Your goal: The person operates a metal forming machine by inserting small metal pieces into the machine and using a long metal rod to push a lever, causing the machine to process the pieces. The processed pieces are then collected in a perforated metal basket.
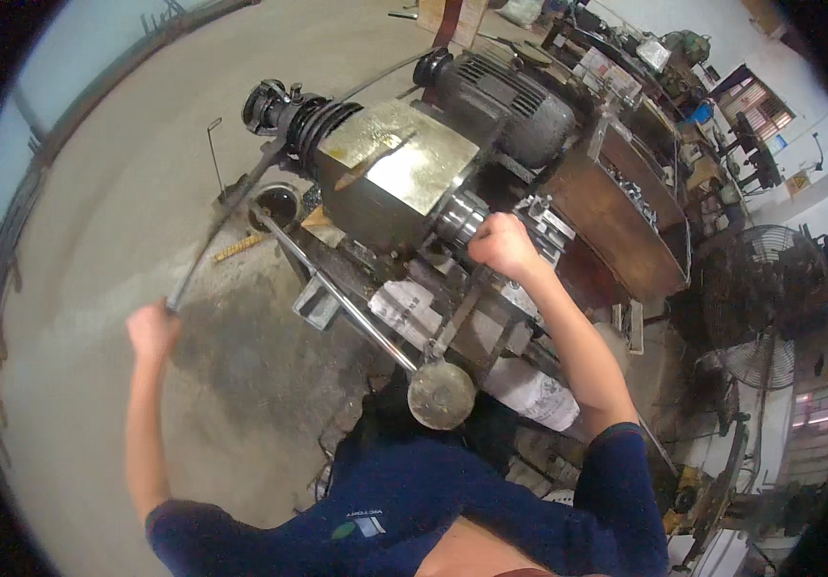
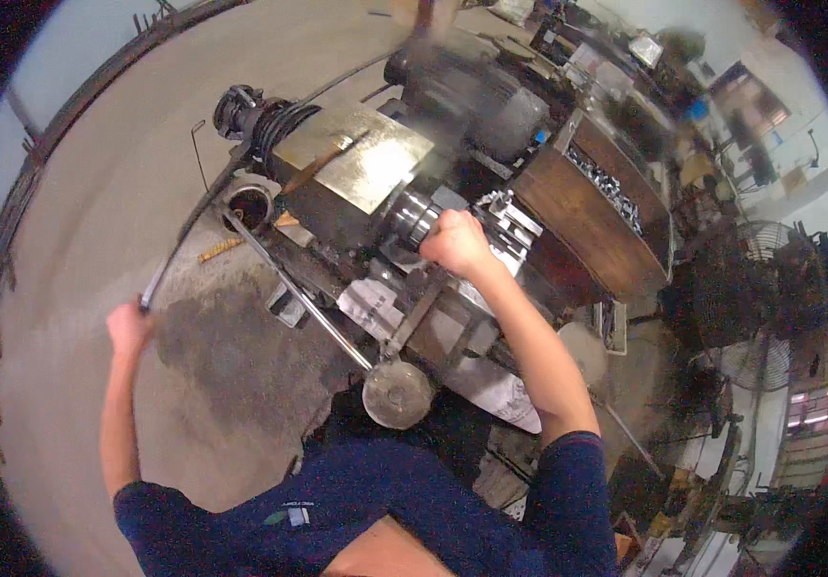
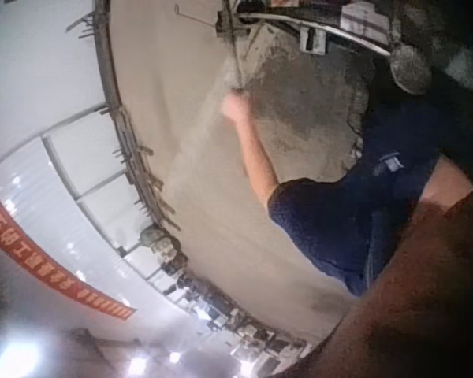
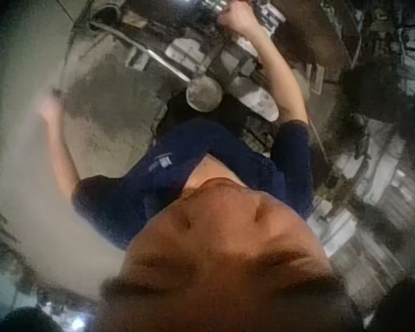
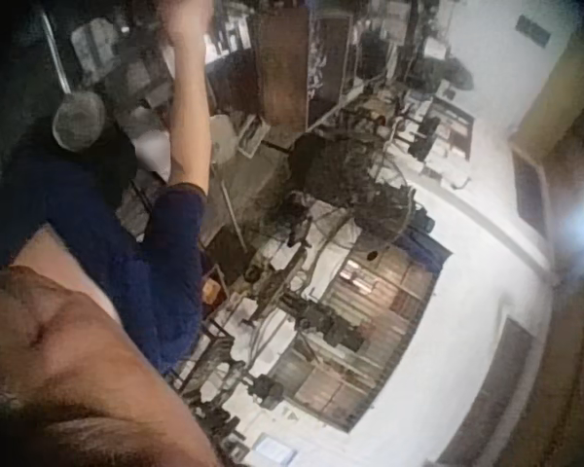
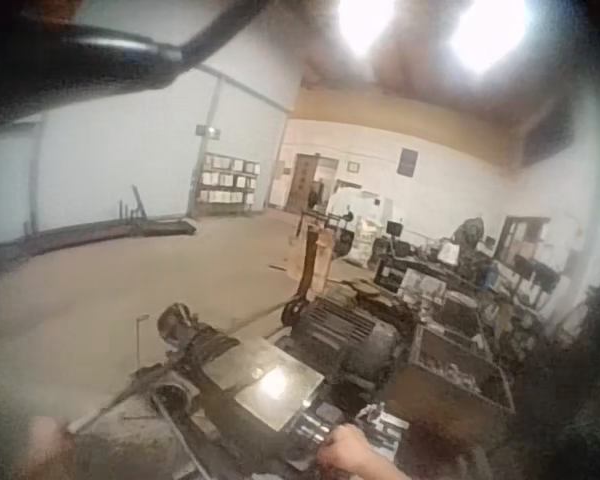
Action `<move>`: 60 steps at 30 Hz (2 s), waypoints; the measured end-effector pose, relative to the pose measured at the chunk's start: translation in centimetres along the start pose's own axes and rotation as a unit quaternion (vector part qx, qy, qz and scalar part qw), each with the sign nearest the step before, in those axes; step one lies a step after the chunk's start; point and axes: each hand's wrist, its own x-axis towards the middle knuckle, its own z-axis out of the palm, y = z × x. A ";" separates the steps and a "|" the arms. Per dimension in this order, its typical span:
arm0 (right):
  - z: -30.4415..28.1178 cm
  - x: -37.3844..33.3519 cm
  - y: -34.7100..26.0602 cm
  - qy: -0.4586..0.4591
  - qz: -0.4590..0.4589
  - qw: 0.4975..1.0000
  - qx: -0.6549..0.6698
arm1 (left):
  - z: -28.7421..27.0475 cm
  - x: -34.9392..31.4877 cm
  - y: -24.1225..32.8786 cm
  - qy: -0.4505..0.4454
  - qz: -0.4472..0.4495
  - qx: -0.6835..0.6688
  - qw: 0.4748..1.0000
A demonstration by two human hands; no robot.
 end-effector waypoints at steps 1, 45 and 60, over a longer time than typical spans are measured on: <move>0.1 0.1 -0.3 0.009 -0.011 1.000 0.007 | 2.6 2.5 -4.8 0.054 -0.003 0.048 0.997; 5.1 -45.6 38.4 0.274 0.394 0.842 -0.248 | 11.7 2.5 17.7 -0.156 0.224 -0.046 0.961; 11.6 -50.2 28.6 0.196 0.519 0.820 -0.144 | 6.4 4.6 20.6 -0.155 -0.094 -0.638 0.748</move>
